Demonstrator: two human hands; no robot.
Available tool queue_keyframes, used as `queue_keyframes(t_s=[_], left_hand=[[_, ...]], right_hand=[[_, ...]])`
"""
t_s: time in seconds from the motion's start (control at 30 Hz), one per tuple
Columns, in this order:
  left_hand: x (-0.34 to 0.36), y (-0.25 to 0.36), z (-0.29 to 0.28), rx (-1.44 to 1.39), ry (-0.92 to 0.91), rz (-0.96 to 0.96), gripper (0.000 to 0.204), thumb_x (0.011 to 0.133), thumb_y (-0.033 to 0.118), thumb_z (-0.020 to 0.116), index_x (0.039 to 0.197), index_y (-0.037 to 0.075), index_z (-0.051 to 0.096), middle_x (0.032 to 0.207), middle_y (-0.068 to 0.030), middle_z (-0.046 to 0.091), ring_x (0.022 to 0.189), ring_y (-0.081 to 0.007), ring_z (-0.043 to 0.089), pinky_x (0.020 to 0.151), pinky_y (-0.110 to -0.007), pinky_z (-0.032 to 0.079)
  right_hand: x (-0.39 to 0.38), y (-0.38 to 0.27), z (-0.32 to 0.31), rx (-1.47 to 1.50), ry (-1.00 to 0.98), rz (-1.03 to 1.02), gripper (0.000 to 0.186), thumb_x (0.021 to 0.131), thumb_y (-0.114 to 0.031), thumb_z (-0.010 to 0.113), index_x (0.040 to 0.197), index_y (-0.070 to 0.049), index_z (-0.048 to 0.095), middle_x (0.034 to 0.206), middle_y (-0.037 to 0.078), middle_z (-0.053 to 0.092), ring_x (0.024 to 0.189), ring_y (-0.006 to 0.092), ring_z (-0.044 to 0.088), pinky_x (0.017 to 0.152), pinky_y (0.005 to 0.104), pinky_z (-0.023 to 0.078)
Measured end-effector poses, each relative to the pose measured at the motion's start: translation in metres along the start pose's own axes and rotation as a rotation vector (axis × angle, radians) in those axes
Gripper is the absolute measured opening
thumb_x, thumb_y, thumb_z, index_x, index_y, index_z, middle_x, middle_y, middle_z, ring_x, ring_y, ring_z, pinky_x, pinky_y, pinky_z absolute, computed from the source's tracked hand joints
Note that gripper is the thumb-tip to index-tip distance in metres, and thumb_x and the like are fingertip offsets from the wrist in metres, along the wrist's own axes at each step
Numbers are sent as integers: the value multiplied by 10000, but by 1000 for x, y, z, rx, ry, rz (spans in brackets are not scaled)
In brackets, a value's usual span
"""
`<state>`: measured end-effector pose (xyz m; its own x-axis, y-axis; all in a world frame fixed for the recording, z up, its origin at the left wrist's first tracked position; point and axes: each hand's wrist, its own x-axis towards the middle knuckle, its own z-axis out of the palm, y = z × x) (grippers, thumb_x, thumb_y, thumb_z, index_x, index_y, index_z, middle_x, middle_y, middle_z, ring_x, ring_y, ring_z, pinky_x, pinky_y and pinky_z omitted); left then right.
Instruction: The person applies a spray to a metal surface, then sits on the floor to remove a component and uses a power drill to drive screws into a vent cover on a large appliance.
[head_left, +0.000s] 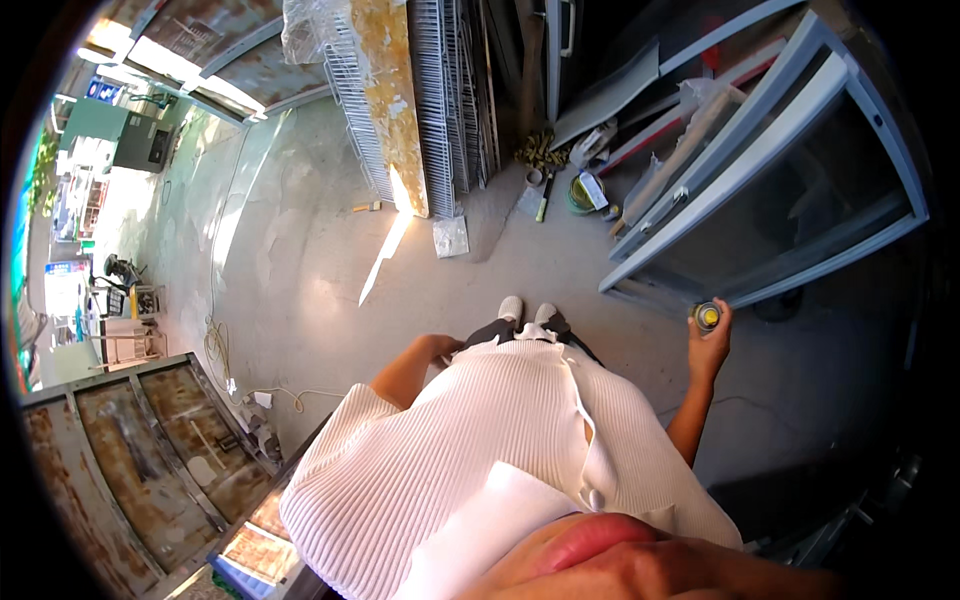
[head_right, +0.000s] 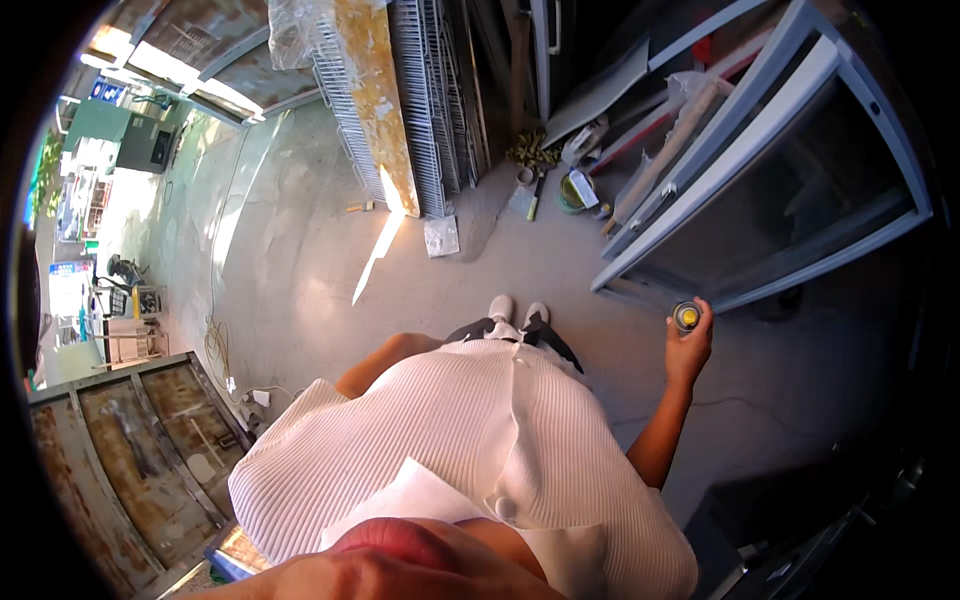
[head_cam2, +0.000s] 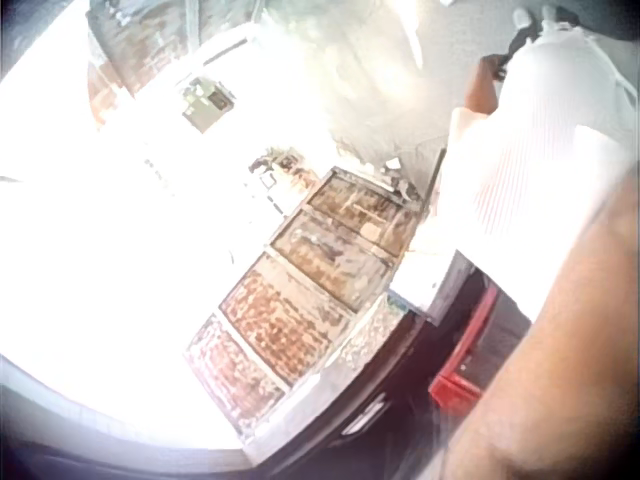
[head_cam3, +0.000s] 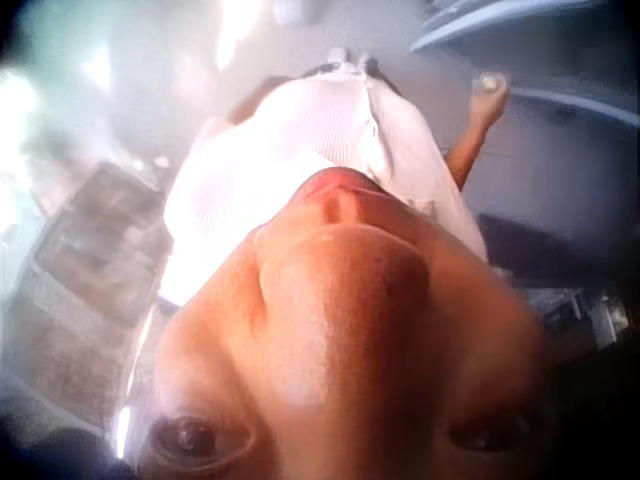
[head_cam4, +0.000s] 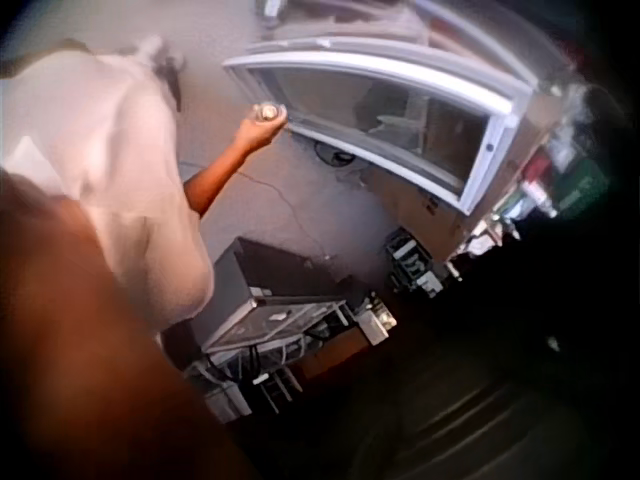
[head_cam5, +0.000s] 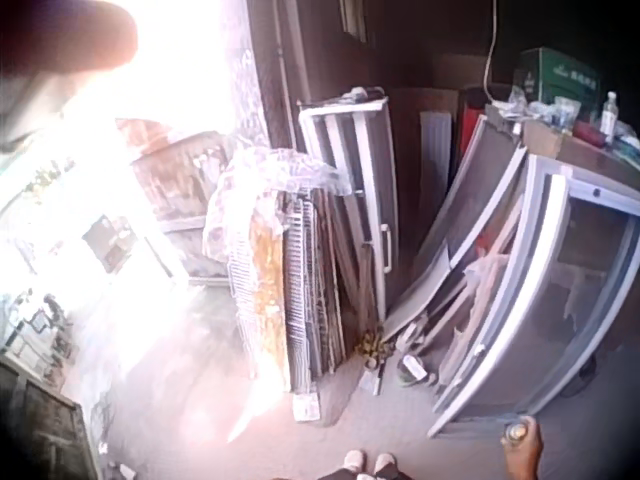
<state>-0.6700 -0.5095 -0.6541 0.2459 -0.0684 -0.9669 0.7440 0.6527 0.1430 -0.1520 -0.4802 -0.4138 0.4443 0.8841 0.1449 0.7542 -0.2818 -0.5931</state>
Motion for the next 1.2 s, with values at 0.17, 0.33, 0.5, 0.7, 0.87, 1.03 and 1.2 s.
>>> queue_keyframes(t_s=[0.17,0.33,0.5,0.7,0.87,1.03,1.2], left_hand=[[-12,-37,30,-234,105,12,597,892,543,456,1350,161,447,1371,-158,442,1057,-298,570,780,-420,525],[-22,-62,56,-546,198,109,619,889,555,455,1369,168,410,1394,-146,413,1107,-314,523,820,-458,483],[-9,-90,35,-766,285,229,643,885,567,453,1388,174,374,1417,-135,384,1157,-329,477,859,-496,441],[-12,-157,-21,-848,351,230,674,881,582,451,1410,183,330,1445,-122,349,1217,-347,421,907,-542,390],[-27,-259,-66,-907,416,216,702,877,594,450,1429,190,294,1469,-110,320,1267,-362,375,947,-580,348],[-34,-313,-106,-926,386,209,731,874,607,448,1448,197,257,1492,-99,291,1317,-378,329,986,-618,306],[-65,-310,-118,-994,360,270,851,813,709,435,1482,247,186,1539,-108,183,1387,-378,210,1004,-685,216]], right_hand=[[48,-43,75,93,-329,-196,613,683,-57,746,1221,-106,454,1186,143,569,1115,363,529,923,415,426],[59,-106,140,190,-526,-470,581,682,-93,754,1179,-102,453,1111,140,588,1051,365,551,873,426,445],[32,-183,190,194,-775,-669,587,694,-121,752,1194,-118,445,1132,140,578,1069,354,552,888,410,448],[-12,-247,244,266,-828,-659,638,699,-161,755,1243,-134,422,1184,118,569,1088,326,560,915,399,445],[-56,-257,321,131,-781,-422,626,655,-235,789,1190,-135,479,1107,122,609,1035,318,588,869,389,463],[-66,-193,356,-172,-537,22,677,592,-284,847,1145,-108,497,1021,125,648,933,297,633,796,389,498],[-63,-129,341,-369,-519,372,777,568,-337,852,1201,-76,484,1167,149,606,1079,322,588,919,400,461]])
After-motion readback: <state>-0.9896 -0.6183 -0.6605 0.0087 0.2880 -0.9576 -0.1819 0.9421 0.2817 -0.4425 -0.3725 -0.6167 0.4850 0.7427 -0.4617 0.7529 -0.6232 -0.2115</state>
